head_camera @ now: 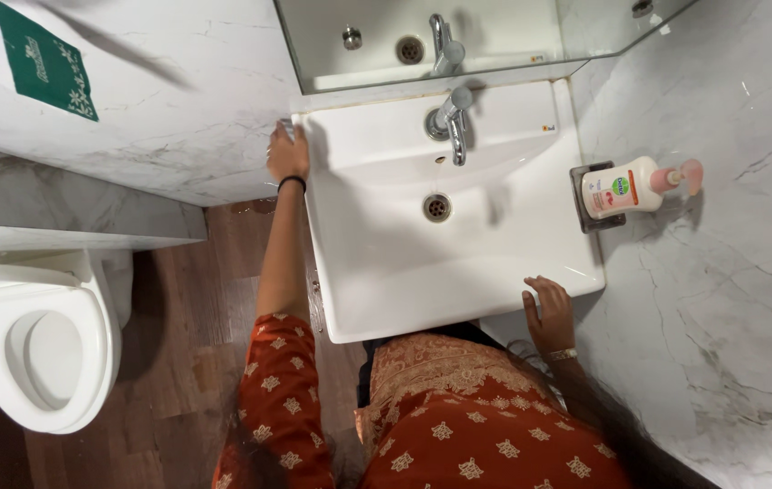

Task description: The person wipes the white ceramic sink basin and rim with their hands, then turns on the faucet to rinse the basin and their hands. They continue to wipe the sink surface and faucet area with their hands.

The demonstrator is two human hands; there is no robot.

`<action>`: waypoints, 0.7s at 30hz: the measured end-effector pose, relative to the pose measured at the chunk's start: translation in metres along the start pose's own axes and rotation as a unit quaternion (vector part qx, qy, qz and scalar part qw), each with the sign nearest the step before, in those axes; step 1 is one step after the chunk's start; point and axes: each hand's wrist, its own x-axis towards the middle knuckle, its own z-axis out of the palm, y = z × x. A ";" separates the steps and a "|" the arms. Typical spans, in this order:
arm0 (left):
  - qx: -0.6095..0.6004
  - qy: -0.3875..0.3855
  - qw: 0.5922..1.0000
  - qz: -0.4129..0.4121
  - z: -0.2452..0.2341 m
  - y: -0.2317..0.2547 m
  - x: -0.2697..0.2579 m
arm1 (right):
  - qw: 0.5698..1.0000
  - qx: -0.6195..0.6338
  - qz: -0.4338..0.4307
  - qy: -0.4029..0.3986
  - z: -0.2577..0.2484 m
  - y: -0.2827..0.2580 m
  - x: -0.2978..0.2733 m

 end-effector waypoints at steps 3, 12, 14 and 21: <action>-0.082 -0.063 0.992 -0.075 0.001 0.034 0.004 | 1.000 0.006 -0.002 -0.005 -0.001 -0.002 -0.005; -0.072 -0.124 0.978 -0.148 -0.029 0.052 -0.056 | 0.999 0.027 0.013 0.017 -0.010 -0.005 -0.022; -0.093 -0.118 0.979 -0.137 -0.030 0.038 -0.077 | 0.999 0.028 0.002 0.024 -0.010 -0.007 -0.023; -0.117 -0.086 0.986 -0.088 -0.028 -0.027 -0.186 | 0.997 0.044 -0.040 0.038 -0.007 -0.016 -0.027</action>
